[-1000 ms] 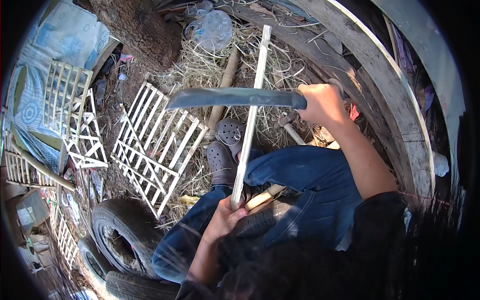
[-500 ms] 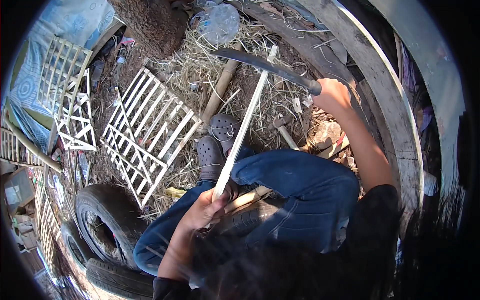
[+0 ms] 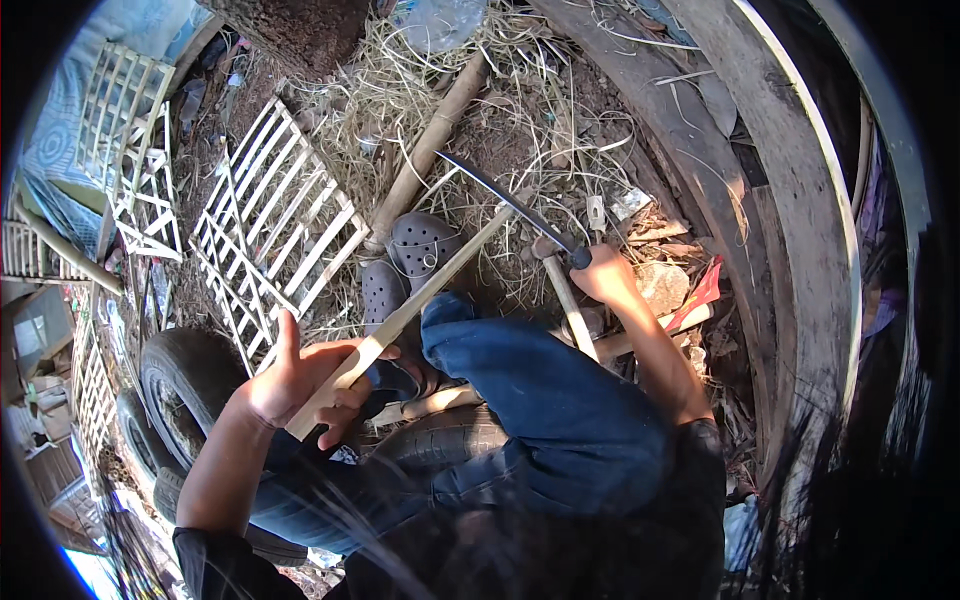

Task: The person constructs a bamboo lattice by hand, using a hammer to secure joints with small nails and later using a large knife to trim a long bamboo strip.

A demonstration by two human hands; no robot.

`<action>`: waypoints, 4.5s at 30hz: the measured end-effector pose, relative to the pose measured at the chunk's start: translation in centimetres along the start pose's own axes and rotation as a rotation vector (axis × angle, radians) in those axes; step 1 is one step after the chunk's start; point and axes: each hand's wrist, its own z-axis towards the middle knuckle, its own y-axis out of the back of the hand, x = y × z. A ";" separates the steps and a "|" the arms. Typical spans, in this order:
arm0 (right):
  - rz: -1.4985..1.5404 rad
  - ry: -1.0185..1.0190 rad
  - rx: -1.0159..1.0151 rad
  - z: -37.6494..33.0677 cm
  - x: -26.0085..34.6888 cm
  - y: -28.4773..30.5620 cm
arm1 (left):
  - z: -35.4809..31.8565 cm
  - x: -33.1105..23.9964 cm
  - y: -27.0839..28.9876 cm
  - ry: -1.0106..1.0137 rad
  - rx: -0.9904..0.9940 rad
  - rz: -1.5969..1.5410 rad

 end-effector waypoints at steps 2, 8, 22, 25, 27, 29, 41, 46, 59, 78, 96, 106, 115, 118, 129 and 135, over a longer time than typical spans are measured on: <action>0.048 -0.029 0.057 0.8 -1.3 -0.7 | 1.1 -1.4 1.0 -0.029 0.007 0.002; 0.098 -0.147 0.134 1.7 -0.8 -0.5 | 4.0 -3.5 0.9 -0.492 -0.020 0.105; 0.214 -0.172 0.066 3.8 -2.6 -3.6 | 16.1 -11.5 -0.5 -1.434 0.193 -0.038; 0.351 -0.161 0.117 3.5 -2.9 -3.4 | 17.1 -11.7 -3.9 -1.422 0.152 -0.134; 0.362 -0.159 0.118 3.1 -2.4 -3.3 | 17.2 -11.9 -4.6 -1.434 0.118 -0.137; 0.405 -0.133 0.126 2.6 -1.5 -2.8 | 16.9 -11.8 -5.1 -1.397 0.104 -0.130; 0.500 -0.050 0.136 1.9 0.0 -1.0 | 16.8 -12.5 -6.2 -1.342 0.200 -0.014; 0.423 -0.208 0.251 2.9 -0.6 -2.6 | 17.2 -12.6 -5.8 -1.288 0.133 -0.021; 0.565 -0.040 0.270 0.4 -0.4 2.6 | 17.4 -13.5 -5.5 -1.351 0.233 0.043; 0.504 0.048 0.130 -1.2 -0.4 1.6 | 18.0 -14.4 -5.5 -1.315 0.207 0.023; 0.394 0.027 0.032 0.8 -1.6 -0.7 | 16.4 -13.2 -2.5 -1.327 0.261 0.034; 0.426 -0.003 0.006 0.8 -0.7 1.3 | 15.4 -13.3 -2.7 -1.331 0.243 0.074; 0.462 0.044 0.068 2.1 -0.4 -1.8 | 14.7 -15.4 -5.2 -1.352 0.134 0.297; 0.334 -0.086 0.111 2.5 1.1 -0.4 | 16.7 -16.3 -2.5 -1.375 0.244 0.134; 0.292 -0.093 0.202 4.6 1.0 -1.2 | 16.9 -18.5 -3.2 -1.299 0.168 0.176; 0.396 -0.054 0.120 4.0 1.4 -1.8 | 14.7 -16.5 -5.3 -1.322 -0.798 0.262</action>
